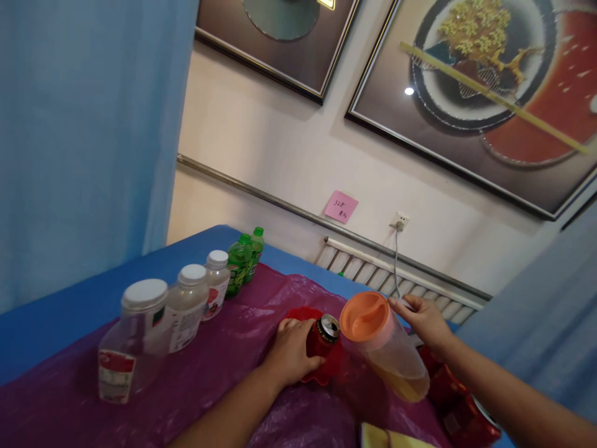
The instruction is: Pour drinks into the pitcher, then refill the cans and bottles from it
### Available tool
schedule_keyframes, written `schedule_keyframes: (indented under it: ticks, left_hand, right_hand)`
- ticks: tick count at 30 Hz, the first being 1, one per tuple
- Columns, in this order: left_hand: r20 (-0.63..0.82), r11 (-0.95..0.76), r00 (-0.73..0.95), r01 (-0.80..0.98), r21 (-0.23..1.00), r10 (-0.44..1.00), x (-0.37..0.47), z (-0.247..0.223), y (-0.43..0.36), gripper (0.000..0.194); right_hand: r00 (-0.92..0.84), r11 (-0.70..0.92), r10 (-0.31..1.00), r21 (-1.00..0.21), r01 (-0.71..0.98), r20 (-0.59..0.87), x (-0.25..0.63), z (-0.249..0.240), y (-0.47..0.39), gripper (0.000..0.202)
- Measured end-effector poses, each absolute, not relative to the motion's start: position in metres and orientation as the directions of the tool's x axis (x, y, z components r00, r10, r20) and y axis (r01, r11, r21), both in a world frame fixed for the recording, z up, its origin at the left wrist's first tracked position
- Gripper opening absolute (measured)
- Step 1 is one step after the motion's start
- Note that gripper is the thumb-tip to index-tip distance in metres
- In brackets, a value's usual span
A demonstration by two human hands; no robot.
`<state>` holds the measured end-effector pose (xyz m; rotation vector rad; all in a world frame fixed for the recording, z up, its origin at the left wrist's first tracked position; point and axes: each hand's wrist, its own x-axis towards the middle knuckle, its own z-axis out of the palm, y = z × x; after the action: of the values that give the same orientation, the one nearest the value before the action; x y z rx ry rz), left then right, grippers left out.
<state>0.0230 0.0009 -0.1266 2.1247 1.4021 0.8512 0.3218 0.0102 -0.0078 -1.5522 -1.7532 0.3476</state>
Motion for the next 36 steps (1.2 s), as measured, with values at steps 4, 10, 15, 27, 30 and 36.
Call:
schedule_keyframes:
  ticks: [4, 10, 15, 27, 30, 36]
  left_hand:
    - [0.23, -0.374, 0.298, 0.648, 0.664, 0.926, 0.023, -0.1237, -0.0003, 0.065]
    - [0.251, -0.389, 0.3, 0.636, 0.667, 0.92, 0.0232, -0.1239, -0.0016, 0.06]
    - [0.257, -0.391, 0.297, 0.635, 0.667, 0.92, 0.0227, -0.1239, -0.0019, 0.06]
    - [0.254, -0.393, 0.303, 0.63, 0.669, 0.918, 0.0232, -0.1272, 0.0, 0.063]
    - [0.246, -0.389, 0.305, 0.636, 0.667, 0.92, 0.0229, -0.1267, 0.0001, 0.065]
    - [0.244, -0.391, 0.309, 0.644, 0.658, 0.919, 0.023, -0.1275, 0.0005, 0.066]
  right_hand:
    - [0.018, 0.233, 0.932, -0.638, 0.734, 0.361, 0.3194, -0.0064, 0.0085, 0.055]
    - [0.02, 0.236, 0.932, -0.648, 0.724, 0.361, 0.3186, -0.0055, 0.0083, 0.054]
    - [0.007, 0.247, 0.929, -0.632, 0.735, 0.371, 0.3173, -0.0035, 0.0072, 0.056]
    - [0.024, 0.215, 0.937, -0.628, 0.748, 0.35, 0.3169, -0.0037, 0.0066, 0.054]
    - [0.029, 0.214, 0.938, -0.642, 0.736, 0.345, 0.3152, -0.0034, 0.0065, 0.054]
    - [0.038, 0.207, 0.94, -0.656, 0.726, 0.338, 0.3153, -0.0055, 0.0084, 0.051]
